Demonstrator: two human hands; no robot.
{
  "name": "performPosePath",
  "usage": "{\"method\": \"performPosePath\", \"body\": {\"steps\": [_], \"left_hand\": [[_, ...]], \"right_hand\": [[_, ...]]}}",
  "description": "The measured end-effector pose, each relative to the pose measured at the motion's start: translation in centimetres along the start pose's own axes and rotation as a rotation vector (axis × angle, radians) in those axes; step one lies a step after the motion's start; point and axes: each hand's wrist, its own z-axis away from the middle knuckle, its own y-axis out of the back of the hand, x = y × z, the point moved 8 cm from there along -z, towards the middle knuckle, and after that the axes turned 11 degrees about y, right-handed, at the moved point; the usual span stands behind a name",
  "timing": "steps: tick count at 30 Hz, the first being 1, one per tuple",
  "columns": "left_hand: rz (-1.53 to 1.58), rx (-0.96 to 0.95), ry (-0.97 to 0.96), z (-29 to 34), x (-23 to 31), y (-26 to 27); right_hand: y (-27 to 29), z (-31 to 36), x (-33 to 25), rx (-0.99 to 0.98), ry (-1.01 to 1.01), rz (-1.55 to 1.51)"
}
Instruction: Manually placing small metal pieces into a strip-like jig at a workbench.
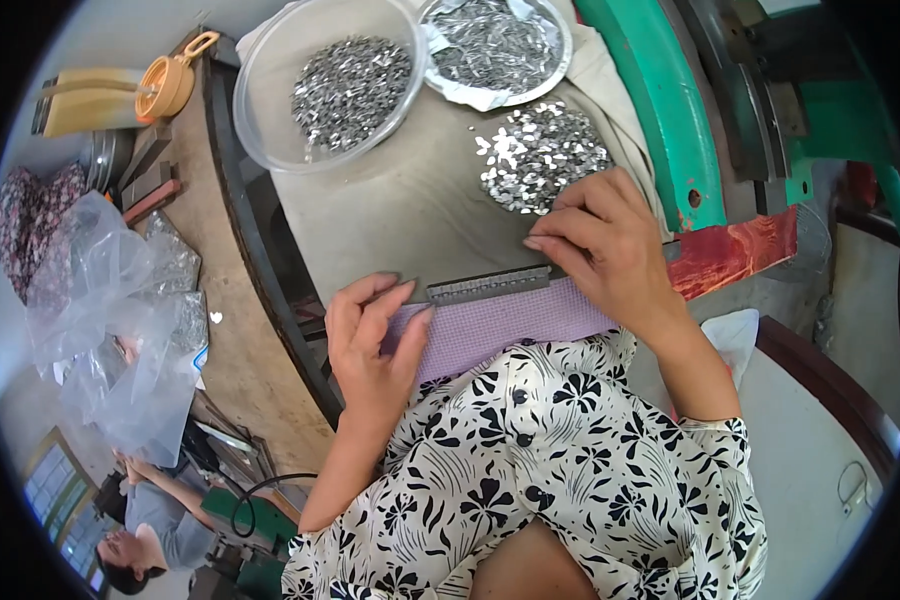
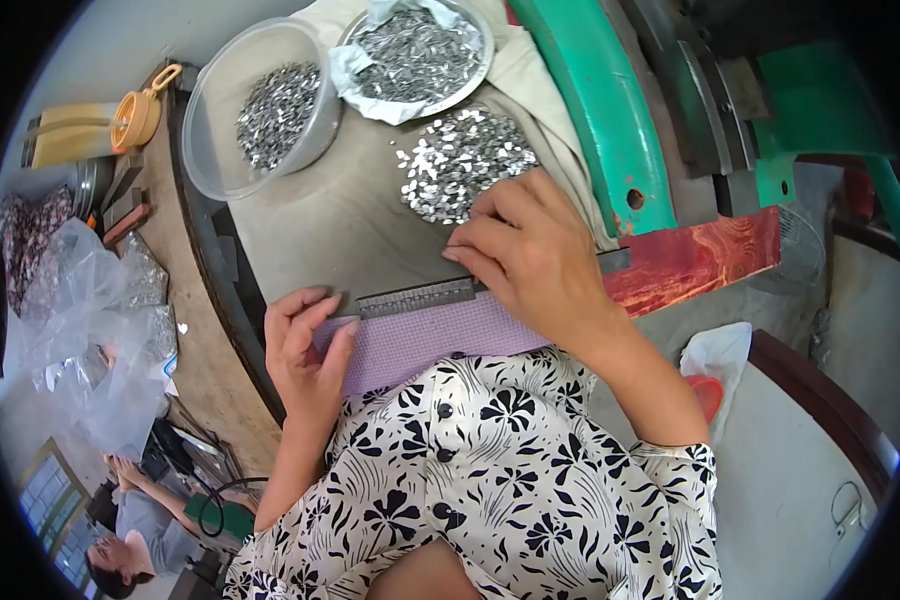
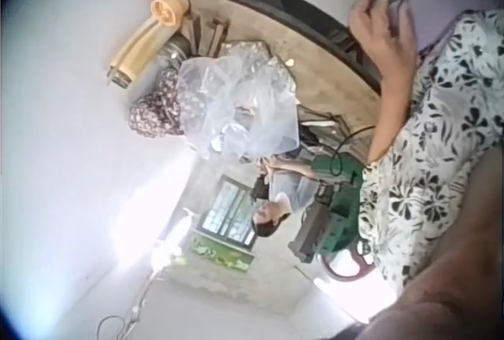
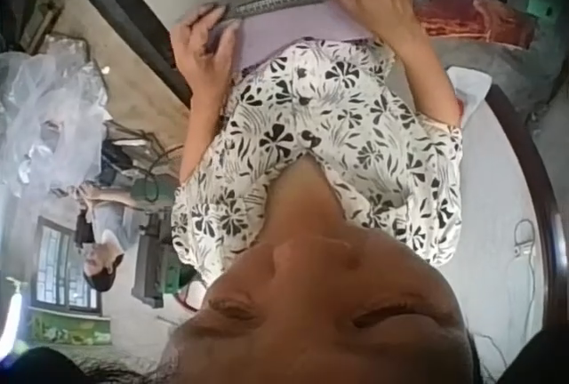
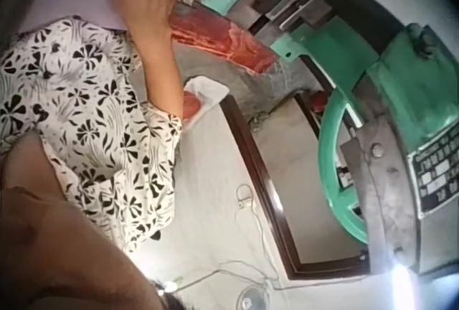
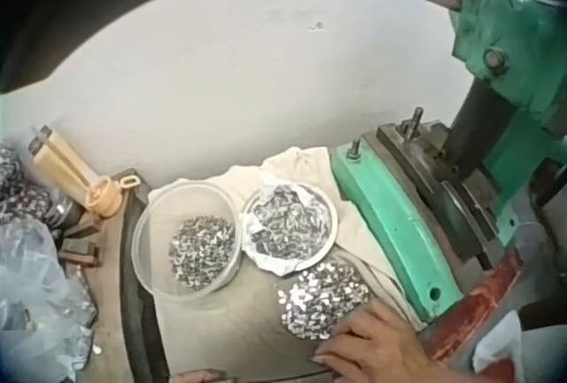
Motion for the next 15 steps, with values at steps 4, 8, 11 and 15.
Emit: {"method": "performPosePath", "body": {"steps": [4, 8, 11, 15], "left_hand": [[-0.033, 0.027, -0.023, 0.8, 0.2, -0.2], [0.015, 0.065, 0.072, 0.8, -0.4, -0.8], [0.017, 0.041, 0.103, 0.6, -0.5, -0.8], [0.041, 0.033, 0.121, 0.6, -0.9, -0.9]], "right_hand": [[-1.8, -1.4, -0.7, -0.098, -0.109, -0.283], [-4.4, -2.3, -1.8, -0.140, -0.078, -0.360], [-5.7, -2.9, -2.3, -0.213, -0.100, -0.304], [-6.5, -3.2, -3.0, -0.261, -0.098, -0.245]]}}
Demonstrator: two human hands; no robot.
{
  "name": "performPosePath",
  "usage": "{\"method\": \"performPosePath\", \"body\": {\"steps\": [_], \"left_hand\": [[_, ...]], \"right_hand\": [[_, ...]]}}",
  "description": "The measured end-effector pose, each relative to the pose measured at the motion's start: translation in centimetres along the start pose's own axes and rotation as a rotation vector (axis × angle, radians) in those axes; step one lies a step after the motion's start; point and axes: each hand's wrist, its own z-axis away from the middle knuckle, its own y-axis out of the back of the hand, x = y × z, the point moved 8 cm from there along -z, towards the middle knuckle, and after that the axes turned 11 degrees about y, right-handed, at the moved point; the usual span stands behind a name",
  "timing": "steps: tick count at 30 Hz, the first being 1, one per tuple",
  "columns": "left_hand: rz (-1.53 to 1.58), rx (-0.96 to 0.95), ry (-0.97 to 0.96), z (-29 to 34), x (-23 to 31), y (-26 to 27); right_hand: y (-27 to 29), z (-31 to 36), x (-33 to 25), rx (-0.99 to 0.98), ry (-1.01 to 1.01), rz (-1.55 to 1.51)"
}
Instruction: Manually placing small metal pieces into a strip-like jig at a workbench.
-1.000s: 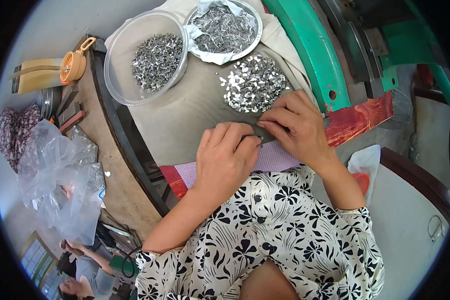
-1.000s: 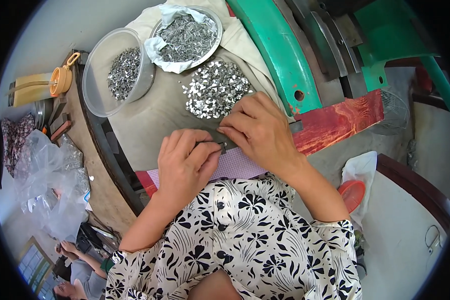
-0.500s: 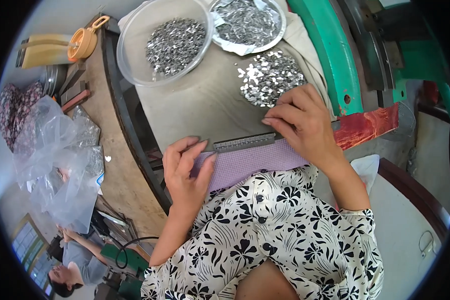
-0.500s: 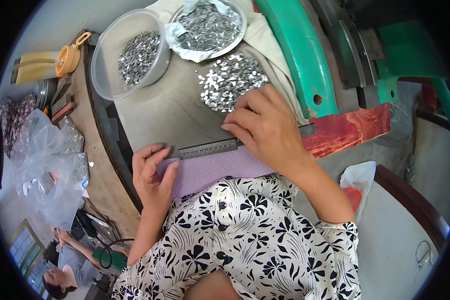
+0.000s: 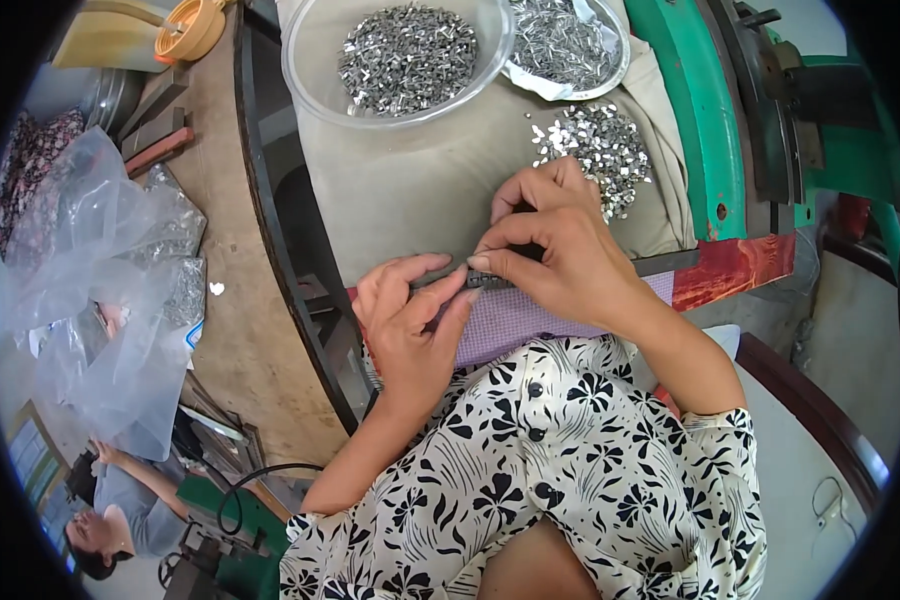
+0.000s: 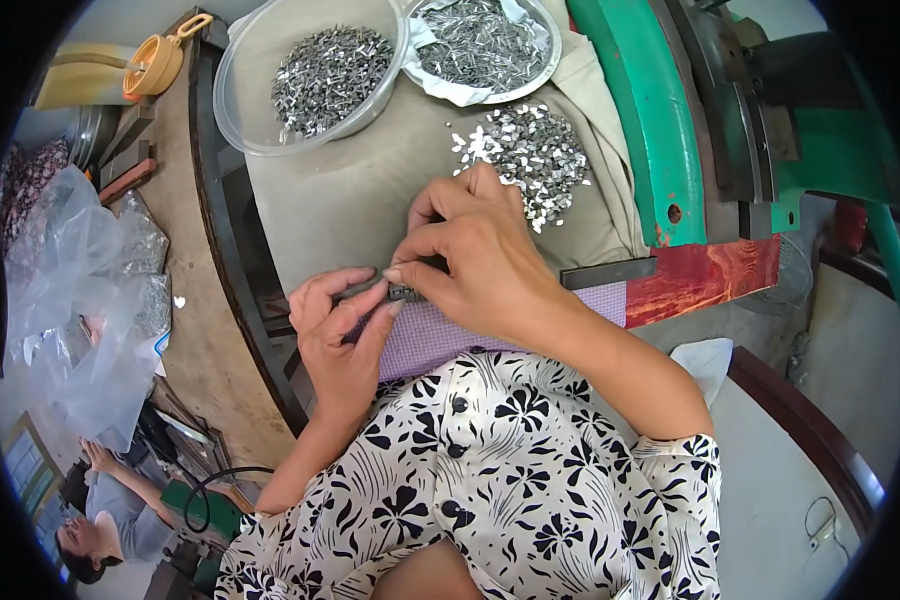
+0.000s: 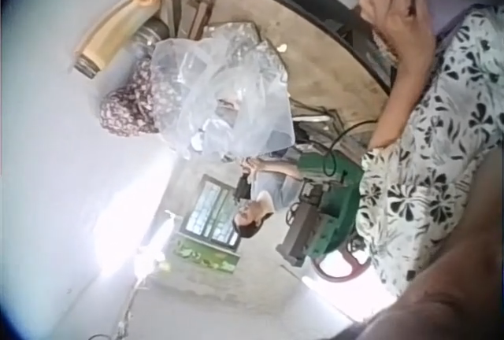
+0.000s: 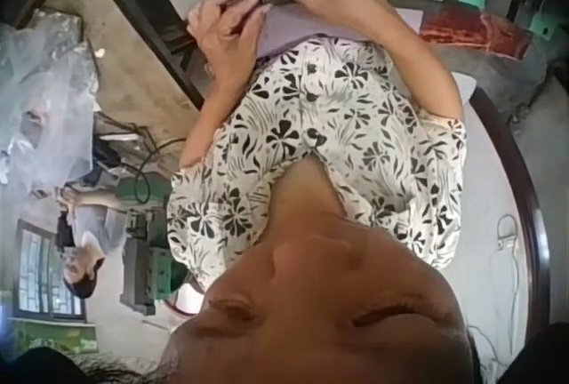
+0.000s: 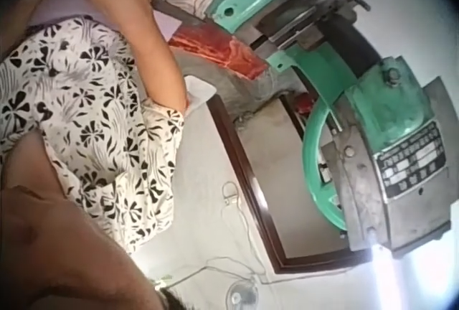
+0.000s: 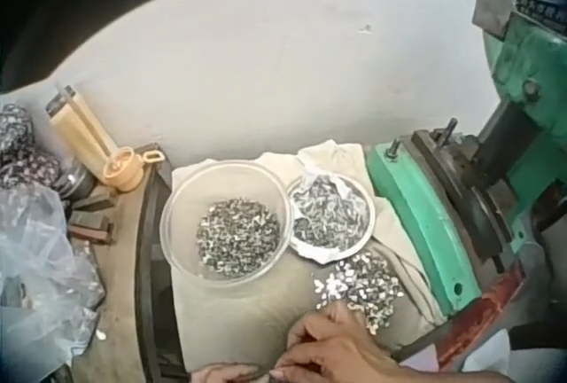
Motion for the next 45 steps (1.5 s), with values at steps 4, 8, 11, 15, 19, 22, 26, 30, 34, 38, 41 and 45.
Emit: {"method": "performPosePath", "body": {"steps": [4, 8, 11, 15, 19, 22, 26, 30, 34, 38, 41, 45], "left_hand": [[0.018, 0.005, -0.016, -0.1, 0.0, 0.0], [0.033, 0.002, -0.014, -0.2, 0.1, 0.0], [0.040, 0.003, -0.004, -0.2, 0.1, 0.0], [0.037, 0.011, -0.013, -0.2, 0.1, 0.1], [0.033, -0.009, 0.021, -0.2, 0.1, 0.0], [0.036, -0.005, 0.009, -0.1, 0.1, 0.0], [0.031, -0.008, 0.012, -0.1, 0.1, 0.0], [0.020, -0.013, 0.012, -0.1, 0.0, -0.1], [0.040, 0.011, -0.004, 0.0, -0.1, 0.0], [0.035, 0.004, -0.012, 0.0, -0.2, -0.2], [0.025, -0.001, -0.006, 0.0, -0.2, -0.1], [0.011, 0.001, 0.005, -0.1, -0.1, -0.1]], "right_hand": [[-0.4, -0.1, 0.1, -0.040, -0.039, 0.026], [-0.5, -0.1, -0.1, -0.047, -0.065, 0.071], [-0.6, 0.0, -0.1, -0.034, -0.075, 0.100], [-0.5, 0.2, -0.3, -0.009, -0.056, 0.122], [-0.5, 0.4, -0.3, -0.024, -0.048, 0.138], [-0.5, 0.3, -0.5, -0.022, -0.052, 0.173], [-0.4, 0.5, -0.3, -0.012, -0.034, 0.171], [-0.6, 0.4, -0.3, -0.035, -0.070, 0.185], [-0.1, 0.8, 0.0, -0.036, -0.052, 0.166], [0.0, 0.9, -0.2, -0.020, -0.057, 0.171], [-0.3, 0.5, -0.3, -0.010, -0.048, 0.170], [0.8, 1.5, 0.5, -0.022, -0.086, 0.189]]}}
